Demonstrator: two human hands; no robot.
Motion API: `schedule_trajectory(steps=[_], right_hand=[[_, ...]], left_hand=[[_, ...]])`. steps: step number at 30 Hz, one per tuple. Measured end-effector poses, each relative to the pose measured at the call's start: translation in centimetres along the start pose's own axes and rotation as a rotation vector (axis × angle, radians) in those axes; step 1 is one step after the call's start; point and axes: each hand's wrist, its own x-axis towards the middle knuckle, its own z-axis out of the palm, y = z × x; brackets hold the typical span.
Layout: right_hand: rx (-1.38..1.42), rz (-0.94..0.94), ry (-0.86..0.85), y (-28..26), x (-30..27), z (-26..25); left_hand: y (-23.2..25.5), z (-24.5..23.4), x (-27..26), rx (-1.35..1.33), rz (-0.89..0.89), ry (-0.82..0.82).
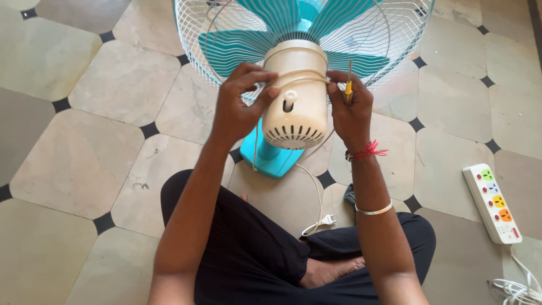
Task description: The person sits on the floor and uses a yellow screwdriver to tighten screws on the front grill and the motor housing of a teal and white pedestal fan. They manipulate the fan's position to access different screws and secure the components.
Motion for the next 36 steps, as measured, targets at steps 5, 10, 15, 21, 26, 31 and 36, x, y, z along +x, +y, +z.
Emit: schedule_trajectory(steps=[5,10,15,21,26,31,36], right_hand=[[0.16,0.085,0.076,2.0,-1.0,0.4],[0.093,-0.053,0.133,3.1,-2.0,0.9],[0.132,-0.066,0.228,4.9,-3.4,1.9],[0.209,0.012,0.244,5.9,-4.3,2.2],[0.087,-0.062,0.272,6.5,-5.8,3.3],[-0.043,-0.083,0.309,6.2,-8.1,4.7],[-0.052,0.09,0.291,7.6,-11.5,6.3]], left_hand=[[-1.8,0.3,1.9,0.077,-0.018,0.005],[-1.9,0.9,0.9,0.082,0.007,0.106],[-2.9,2.2,-2.2,-0.011,-0.099,0.222],[-4.8,3.4,-5.2,0.077,-0.162,0.309],[-4.2,5.0,-9.0,0.116,-0.162,0.321],[-3.2,5.8,-10.9,0.315,-0.079,0.275],[-2.8,5.9,-11.0,0.342,-0.078,0.224]])
